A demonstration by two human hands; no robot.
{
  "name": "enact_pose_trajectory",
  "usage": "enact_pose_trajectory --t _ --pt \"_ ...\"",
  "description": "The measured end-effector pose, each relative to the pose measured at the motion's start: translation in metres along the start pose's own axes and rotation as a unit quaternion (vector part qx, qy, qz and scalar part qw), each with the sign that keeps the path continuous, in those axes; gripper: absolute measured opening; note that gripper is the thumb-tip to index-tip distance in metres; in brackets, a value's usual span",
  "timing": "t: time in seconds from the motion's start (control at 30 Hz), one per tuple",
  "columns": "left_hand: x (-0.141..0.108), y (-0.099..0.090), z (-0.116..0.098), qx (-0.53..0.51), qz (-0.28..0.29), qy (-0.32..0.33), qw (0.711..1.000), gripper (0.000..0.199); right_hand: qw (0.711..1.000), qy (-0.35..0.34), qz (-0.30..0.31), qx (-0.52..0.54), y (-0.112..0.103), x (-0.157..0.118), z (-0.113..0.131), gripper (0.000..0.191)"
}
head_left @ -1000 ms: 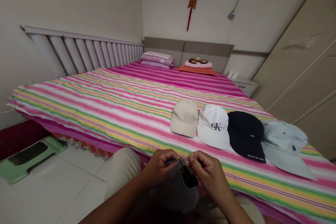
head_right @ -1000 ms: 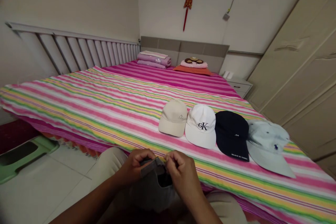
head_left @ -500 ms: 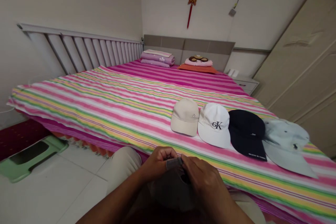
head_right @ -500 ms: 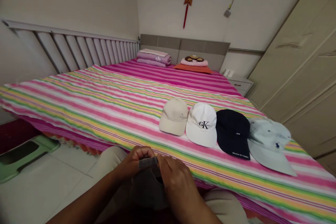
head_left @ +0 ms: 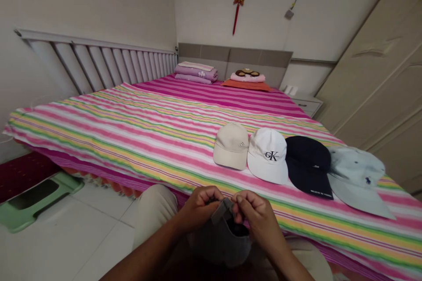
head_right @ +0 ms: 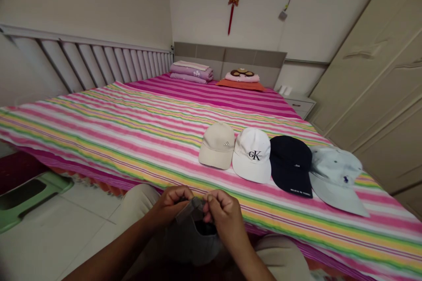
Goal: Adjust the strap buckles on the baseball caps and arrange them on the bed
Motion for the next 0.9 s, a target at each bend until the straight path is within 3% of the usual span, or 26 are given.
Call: enact_pose_trajectory --t 0.1,0.2,0.27,0.33,0.37,0.47,0.53,0.57,0.63,0.7,0.77,0.8,0.83,0.9 --pt "0.002 0.0 0.004 -0.013 0.003 -0.017 1.0 0.026 0.977 -0.177 -0.01 -0.118 -0.004 -0.006 0.018 0.021" --pt "0.004 0.002 0.006 -0.02 0.008 -0.024 0.999 0.025 0.894 -0.356 -0.004 -0.273 0.001 -0.018 0.038 0.032" --pt "0.004 0.003 0.007 -0.015 0.008 -0.027 0.999 0.024 0.856 -0.405 -0.028 -0.32 0.003 -0.022 0.044 0.027" --pt "0.003 0.005 0.004 0.007 0.011 -0.014 1.0 0.022 0.863 -0.397 -0.049 -0.309 0.003 -0.022 0.045 0.023" --pt "0.003 0.005 0.001 0.026 0.014 0.004 1.0 0.021 0.887 -0.364 -0.052 -0.278 0.003 -0.019 0.043 0.021" --pt "-0.001 0.008 -0.01 0.091 0.021 0.089 0.992 0.018 0.989 -0.124 -0.039 -0.077 0.001 -0.006 0.02 0.016" --pt "-0.003 0.009 -0.014 0.11 0.021 0.119 0.987 0.018 0.996 0.045 -0.014 0.076 0.006 -0.004 0.003 0.018" --pt "-0.003 0.009 -0.014 0.108 0.017 0.118 0.987 0.018 0.989 0.087 -0.008 0.122 0.008 -0.004 -0.002 0.019" --pt "0.0 0.007 -0.01 0.088 0.007 0.092 0.992 0.02 0.991 0.056 -0.022 0.116 0.003 -0.004 -0.002 0.019" --pt "0.002 0.006 -0.005 0.066 0.007 0.065 0.996 0.021 0.995 -0.086 -0.04 0.0 -0.005 -0.005 0.009 0.026" --pt "0.003 0.005 -0.002 0.06 0.017 0.058 0.996 0.021 0.964 -0.23 -0.032 -0.13 -0.006 -0.01 0.022 0.03" --pt "0.003 0.005 -0.002 0.066 0.023 0.061 0.996 0.021 0.949 -0.269 -0.02 -0.166 -0.005 -0.012 0.026 0.028" --pt "0.003 0.006 -0.002 0.076 0.028 0.069 0.994 0.021 0.946 -0.272 -0.019 -0.174 -0.005 -0.011 0.026 0.024" --pt "0.001 0.007 -0.003 0.092 0.041 0.084 0.991 0.021 0.979 -0.179 -0.034 -0.095 -0.008 -0.006 0.018 0.019"
Point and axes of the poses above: each hand's wrist, its own x-axis towards the middle knuckle, its own y-axis out of the palm, z = x × y, the point moved 5 cm from there along x, towards the middle knuckle, and after that the axes turned 5 degrees about -y, right-handed, at the moved point
